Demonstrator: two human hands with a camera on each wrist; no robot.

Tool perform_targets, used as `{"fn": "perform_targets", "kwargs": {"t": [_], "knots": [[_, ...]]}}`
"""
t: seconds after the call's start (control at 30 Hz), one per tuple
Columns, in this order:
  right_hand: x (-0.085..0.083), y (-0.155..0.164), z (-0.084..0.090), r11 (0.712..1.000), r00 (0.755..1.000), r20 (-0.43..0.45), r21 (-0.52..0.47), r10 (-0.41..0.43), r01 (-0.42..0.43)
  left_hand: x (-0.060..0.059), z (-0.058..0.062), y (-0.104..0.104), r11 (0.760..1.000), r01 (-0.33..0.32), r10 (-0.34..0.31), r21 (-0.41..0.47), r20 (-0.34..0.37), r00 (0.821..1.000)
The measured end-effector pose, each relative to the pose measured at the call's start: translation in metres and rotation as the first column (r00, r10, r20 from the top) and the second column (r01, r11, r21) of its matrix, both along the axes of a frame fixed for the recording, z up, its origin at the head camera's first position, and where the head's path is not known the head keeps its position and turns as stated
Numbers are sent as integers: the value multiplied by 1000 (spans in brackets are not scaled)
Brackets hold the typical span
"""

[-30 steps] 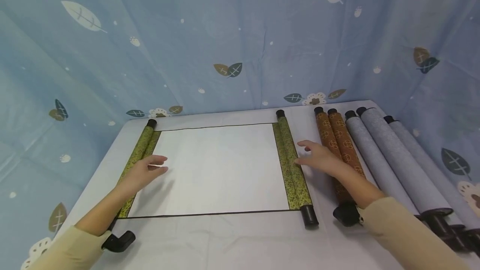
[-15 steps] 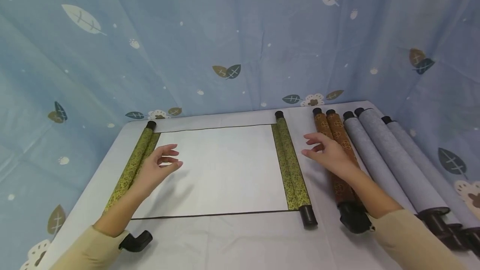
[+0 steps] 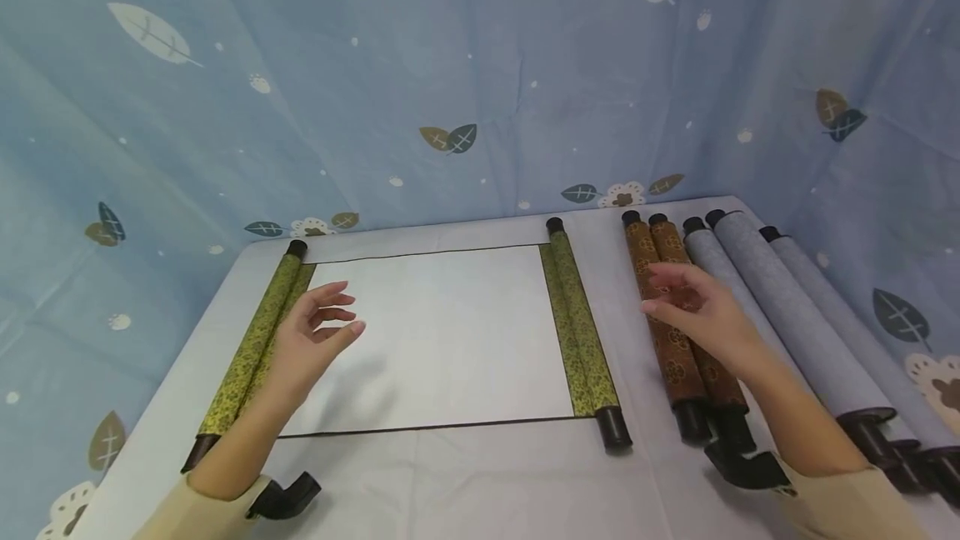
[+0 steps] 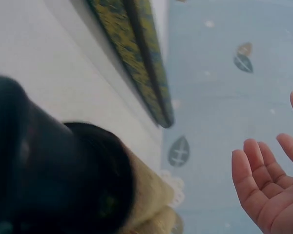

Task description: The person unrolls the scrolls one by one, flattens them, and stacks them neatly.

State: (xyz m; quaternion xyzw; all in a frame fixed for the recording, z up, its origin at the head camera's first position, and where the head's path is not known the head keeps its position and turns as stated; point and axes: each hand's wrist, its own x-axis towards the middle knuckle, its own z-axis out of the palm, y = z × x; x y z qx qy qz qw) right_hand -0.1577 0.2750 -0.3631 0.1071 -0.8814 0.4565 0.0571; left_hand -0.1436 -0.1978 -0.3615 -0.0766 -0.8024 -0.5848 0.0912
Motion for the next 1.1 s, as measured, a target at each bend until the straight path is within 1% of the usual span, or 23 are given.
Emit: {"fn": "perform_targets", "kwargs": {"t": [0.13, 0.23, 0.27, 0.33, 0.4, 0.5, 0.53, 0.63, 0.73, 0.8, 0.93, 1.07, 1.1], "knots": [[4, 13, 5, 999, 999, -28, -41, -22, 21, 2, 3, 12, 999, 28, -27, 17, -61, 998], [6, 21, 6, 998, 998, -48, -59, -27, 24, 1, 4, 22, 998, 49, -45, 37, -88, 995], [7, 24, 7, 997, 998, -51, -65, -32, 29, 0, 5, 26, 998, 54, -49, 44, -91, 995], [11, 31, 7, 996, 997, -39, -66, -68, 65, -1, 6, 33, 996, 65, -59, 64, -91, 994], [14, 37, 7, 992, 993, -38, -68, -112, 109, -2, 6, 41, 994, 75, -68, 80, -88, 994], [19, 47, 6, 980, 983, -45, -99, -176, 171, -5, 7, 54, 991, 99, -90, 96, -86, 992], [20, 50, 5, 977, 981, -56, -116, -184, 176, -6, 6, 58, 989, 108, -99, 99, -88, 991], [22, 59, 3, 971, 975, -78, -128, -210, 199, -9, 5, 71, 983, 145, -135, 117, -93, 987], [24, 67, 0, 969, 970, -87, -117, -226, 216, -11, 4, 84, 976, 180, -169, 121, -92, 981], [25, 72, -2, 966, 966, -79, -100, -245, 237, -13, 2, 94, 973, 198, -187, 123, -91, 978], [24, 83, -12, 966, 966, -64, -77, -251, 246, -17, -2, 116, 960, 243, -234, 138, -77, 969], [22, 96, -27, 976, 977, -51, -79, -209, 205, -20, -7, 137, 939, 302, -300, 163, -33, 953], [21, 99, -32, 976, 976, -45, -64, -211, 208, -21, -8, 142, 934, 313, -314, 171, -19, 949]]}}
